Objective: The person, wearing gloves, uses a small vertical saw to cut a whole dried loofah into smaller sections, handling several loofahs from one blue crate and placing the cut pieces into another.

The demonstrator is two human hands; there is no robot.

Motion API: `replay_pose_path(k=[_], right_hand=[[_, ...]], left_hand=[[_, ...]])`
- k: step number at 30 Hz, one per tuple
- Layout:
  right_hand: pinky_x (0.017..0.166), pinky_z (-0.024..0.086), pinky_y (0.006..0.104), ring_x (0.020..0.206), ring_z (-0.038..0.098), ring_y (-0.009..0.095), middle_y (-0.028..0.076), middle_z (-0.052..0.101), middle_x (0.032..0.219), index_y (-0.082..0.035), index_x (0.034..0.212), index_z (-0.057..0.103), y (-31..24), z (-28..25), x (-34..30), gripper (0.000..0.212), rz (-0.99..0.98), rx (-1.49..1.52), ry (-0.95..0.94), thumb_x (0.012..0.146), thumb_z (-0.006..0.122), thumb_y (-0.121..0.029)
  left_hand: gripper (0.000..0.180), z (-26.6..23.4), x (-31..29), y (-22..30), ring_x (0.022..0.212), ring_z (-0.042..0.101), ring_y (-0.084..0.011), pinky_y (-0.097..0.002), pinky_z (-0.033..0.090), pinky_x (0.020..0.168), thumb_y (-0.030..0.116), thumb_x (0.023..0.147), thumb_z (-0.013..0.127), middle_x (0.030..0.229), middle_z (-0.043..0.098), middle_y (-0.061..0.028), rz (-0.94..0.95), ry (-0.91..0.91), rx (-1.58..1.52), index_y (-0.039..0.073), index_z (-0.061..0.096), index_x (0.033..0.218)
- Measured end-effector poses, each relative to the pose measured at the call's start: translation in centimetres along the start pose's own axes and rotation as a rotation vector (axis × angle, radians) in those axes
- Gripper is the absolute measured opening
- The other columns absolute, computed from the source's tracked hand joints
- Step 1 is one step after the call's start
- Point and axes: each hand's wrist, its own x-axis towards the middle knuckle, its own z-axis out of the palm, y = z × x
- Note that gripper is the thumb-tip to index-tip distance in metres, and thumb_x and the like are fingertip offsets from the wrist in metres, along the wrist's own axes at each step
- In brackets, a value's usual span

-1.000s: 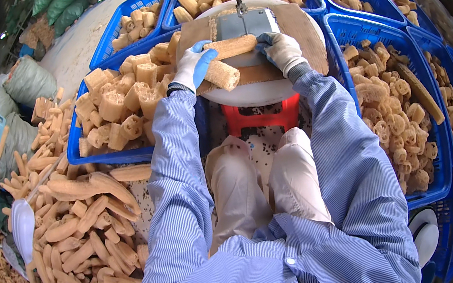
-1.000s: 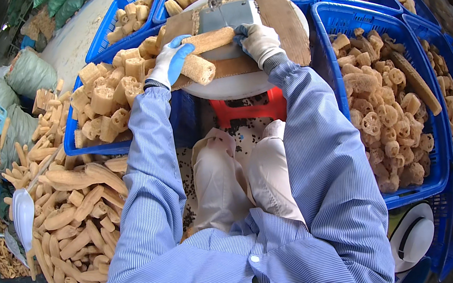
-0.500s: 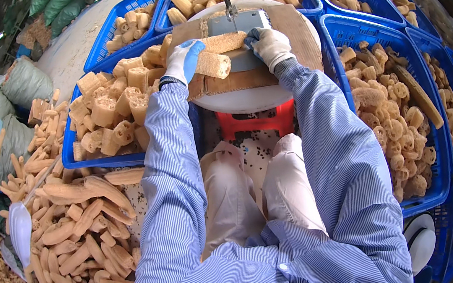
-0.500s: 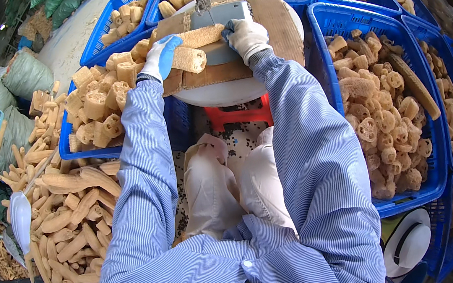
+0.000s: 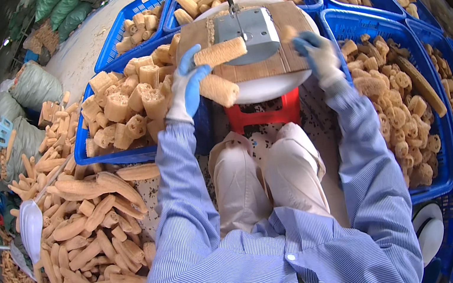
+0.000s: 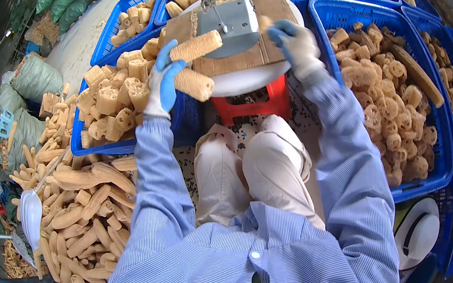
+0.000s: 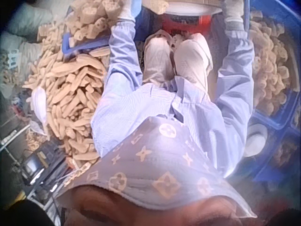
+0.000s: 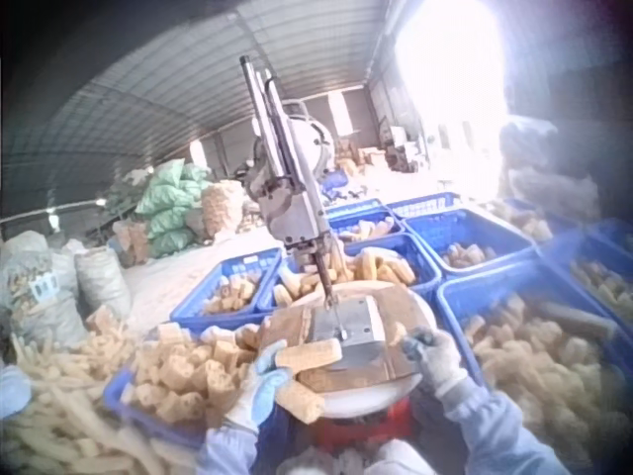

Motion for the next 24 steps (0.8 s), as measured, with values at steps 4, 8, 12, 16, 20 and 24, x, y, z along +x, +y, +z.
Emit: replay_pose_path(k=[4,8,12,16,20,24], right_hand=[[0.068,0.051,0.0222,0.076,0.063,0.008,0.003,0.069,0.088,0.002,0.106,0.071,-1.5,-12.8,-15.3,0.018,-0.074,0.027,0.359,0.093,0.070,-0.011],[0.069,0.054,0.0258,0.076,0.067,0.012,0.004,0.073,0.087,-0.002,0.108,0.072,2.5,-23.1,-27.7,0.021,0.105,-0.132,0.636,0.088,0.074,-0.010],[0.082,0.054,0.0363,0.091,0.071,0.026,0.007,0.072,0.106,-0.018,0.112,0.072,3.1,-27.0,-35.1,0.032,0.321,-1.129,0.560,0.080,0.073,-0.013],[0.074,0.054,0.0353,0.085,0.071,0.021,0.005,0.073,0.105,-0.012,0.097,0.075,-1.6,-23.8,-36.9,0.021,0.421,-1.019,0.654,0.084,0.079,-0.028],[0.087,0.053,0.0299,0.104,0.063,0.016,0.009,0.067,0.119,0.000,0.134,0.057,-4.2,-19.9,-37.3,0.061,0.110,0.183,0.483,0.085,0.082,-0.027],[0.097,0.048,0.0291,0.114,0.060,0.020,0.015,0.059,0.129,0.003,0.141,0.048,-4.8,-17.6,-37.2,0.071,0.118,0.196,0.393,0.083,0.082,-0.015]], left_hand=[[0.062,6.7,-6.5,3.0,0.130,0.051,-0.0170,-0.0289,0.043,0.108,-0.004,0.088,0.066,0.143,0.052,-0.0071,0.117,-0.095,-0.034,0.005,0.046,0.146],[0.061,15.1,-9.8,4.1,0.116,0.058,-0.0131,-0.0274,0.049,0.099,-0.007,0.085,0.069,0.133,0.056,-0.0038,0.138,-0.177,-0.122,0.006,0.050,0.141],[0.056,24.3,-11.5,3.1,0.102,0.061,-0.0117,-0.0252,0.051,0.093,-0.004,0.088,0.066,0.121,0.060,-0.0041,-0.051,-0.268,-0.496,0.007,0.050,0.140],[0.053,31.8,-13.9,2.4,0.101,0.061,-0.0110,-0.0254,0.053,0.088,-0.003,0.087,0.068,0.116,0.062,-0.0030,-0.231,-0.323,-0.666,0.009,0.053,0.137],[0.052,36.8,-16.6,1.0,0.101,0.060,-0.0113,-0.0257,0.053,0.086,-0.001,0.088,0.068,0.119,0.061,-0.0038,-0.224,-0.291,-0.595,0.007,0.051,0.136],[0.049,38.4,-18.1,-0.4,0.098,0.060,-0.0124,-0.0269,0.053,0.082,0.007,0.090,0.068,0.119,0.059,-0.0041,-0.122,-0.273,-0.385,0.007,0.051,0.136]])
